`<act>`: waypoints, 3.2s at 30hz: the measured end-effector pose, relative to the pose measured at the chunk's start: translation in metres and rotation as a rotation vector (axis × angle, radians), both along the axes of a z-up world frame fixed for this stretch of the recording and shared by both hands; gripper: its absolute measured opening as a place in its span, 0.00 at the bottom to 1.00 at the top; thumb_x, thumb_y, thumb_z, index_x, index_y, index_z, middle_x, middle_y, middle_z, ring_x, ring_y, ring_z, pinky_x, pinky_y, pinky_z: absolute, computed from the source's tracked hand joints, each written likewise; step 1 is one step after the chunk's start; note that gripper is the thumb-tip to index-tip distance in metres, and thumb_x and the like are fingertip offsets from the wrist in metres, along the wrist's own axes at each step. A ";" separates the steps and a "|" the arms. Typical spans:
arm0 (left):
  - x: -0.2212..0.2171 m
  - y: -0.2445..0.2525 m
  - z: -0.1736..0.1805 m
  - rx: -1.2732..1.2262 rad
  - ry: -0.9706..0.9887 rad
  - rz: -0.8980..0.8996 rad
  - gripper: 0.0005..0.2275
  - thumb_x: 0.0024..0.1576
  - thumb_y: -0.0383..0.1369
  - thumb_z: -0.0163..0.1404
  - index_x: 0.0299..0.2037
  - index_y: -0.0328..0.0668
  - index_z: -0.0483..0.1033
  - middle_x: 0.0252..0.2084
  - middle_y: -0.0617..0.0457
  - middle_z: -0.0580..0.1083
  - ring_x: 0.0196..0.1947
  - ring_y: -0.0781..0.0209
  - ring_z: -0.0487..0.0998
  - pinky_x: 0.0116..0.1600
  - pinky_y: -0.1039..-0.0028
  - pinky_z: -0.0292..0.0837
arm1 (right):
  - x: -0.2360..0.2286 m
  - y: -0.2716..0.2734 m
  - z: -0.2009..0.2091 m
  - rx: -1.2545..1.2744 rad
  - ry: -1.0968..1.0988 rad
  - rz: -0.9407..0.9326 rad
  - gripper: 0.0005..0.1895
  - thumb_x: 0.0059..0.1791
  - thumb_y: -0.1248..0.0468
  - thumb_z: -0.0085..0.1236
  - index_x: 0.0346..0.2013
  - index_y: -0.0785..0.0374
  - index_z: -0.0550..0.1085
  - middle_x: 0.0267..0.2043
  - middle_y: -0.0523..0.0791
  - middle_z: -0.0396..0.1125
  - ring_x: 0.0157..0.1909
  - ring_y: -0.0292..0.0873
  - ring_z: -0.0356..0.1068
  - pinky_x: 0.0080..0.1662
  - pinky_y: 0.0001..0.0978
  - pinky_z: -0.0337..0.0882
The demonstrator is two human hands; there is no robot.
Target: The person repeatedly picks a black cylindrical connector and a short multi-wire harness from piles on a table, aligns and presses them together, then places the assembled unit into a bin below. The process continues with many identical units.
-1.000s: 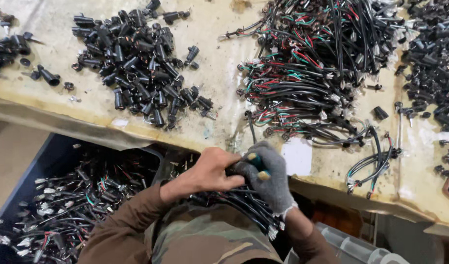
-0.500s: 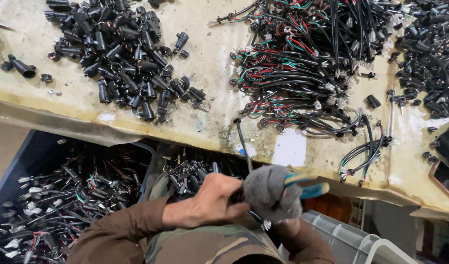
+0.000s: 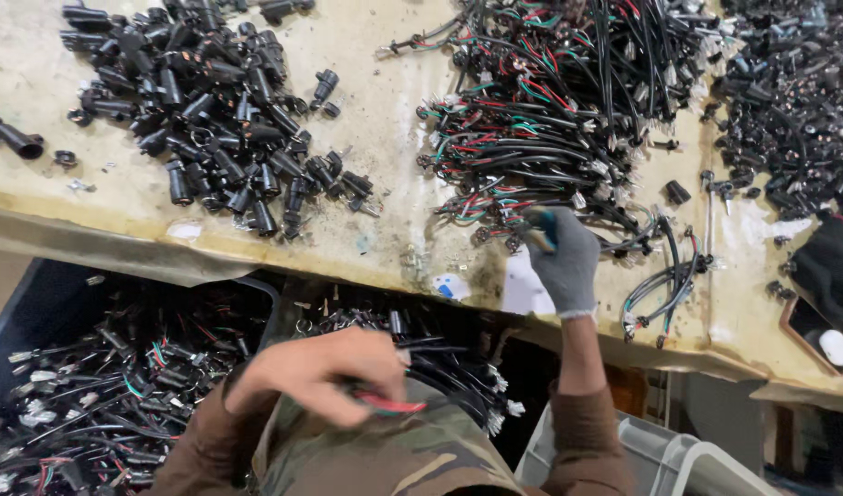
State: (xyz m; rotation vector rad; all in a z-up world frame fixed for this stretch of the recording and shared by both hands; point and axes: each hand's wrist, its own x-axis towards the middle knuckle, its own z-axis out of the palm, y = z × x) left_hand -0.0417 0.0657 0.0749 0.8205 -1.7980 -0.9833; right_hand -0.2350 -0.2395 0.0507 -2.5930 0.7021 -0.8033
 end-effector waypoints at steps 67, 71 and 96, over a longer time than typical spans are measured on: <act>-0.038 -0.071 -0.073 0.219 1.366 0.657 0.09 0.63 0.38 0.45 0.41 0.42 0.62 0.33 0.51 0.64 0.33 0.63 0.63 0.41 0.73 0.60 | 0.040 0.137 -0.025 0.868 -0.029 0.071 0.07 0.45 0.65 0.65 0.35 0.64 0.77 0.26 0.41 0.71 0.29 0.31 0.67 0.33 0.28 0.69; -0.034 -0.068 -0.066 0.187 1.323 0.684 0.09 0.63 0.37 0.46 0.41 0.40 0.62 0.33 0.50 0.65 0.33 0.62 0.63 0.42 0.73 0.60 | 0.048 0.145 -0.032 1.108 -0.049 -0.006 0.08 0.47 0.65 0.64 0.31 0.67 0.75 0.24 0.39 0.66 0.27 0.30 0.61 0.29 0.28 0.63; -0.015 -0.067 -0.036 0.146 0.967 0.166 0.12 0.67 0.39 0.51 0.49 0.39 0.66 0.41 0.51 0.67 0.42 0.63 0.67 0.52 0.71 0.65 | 0.018 0.140 -0.066 1.607 -0.536 0.016 0.08 0.46 0.65 0.56 0.38 0.62 0.73 0.35 0.42 0.71 0.33 0.34 0.70 0.35 0.25 0.70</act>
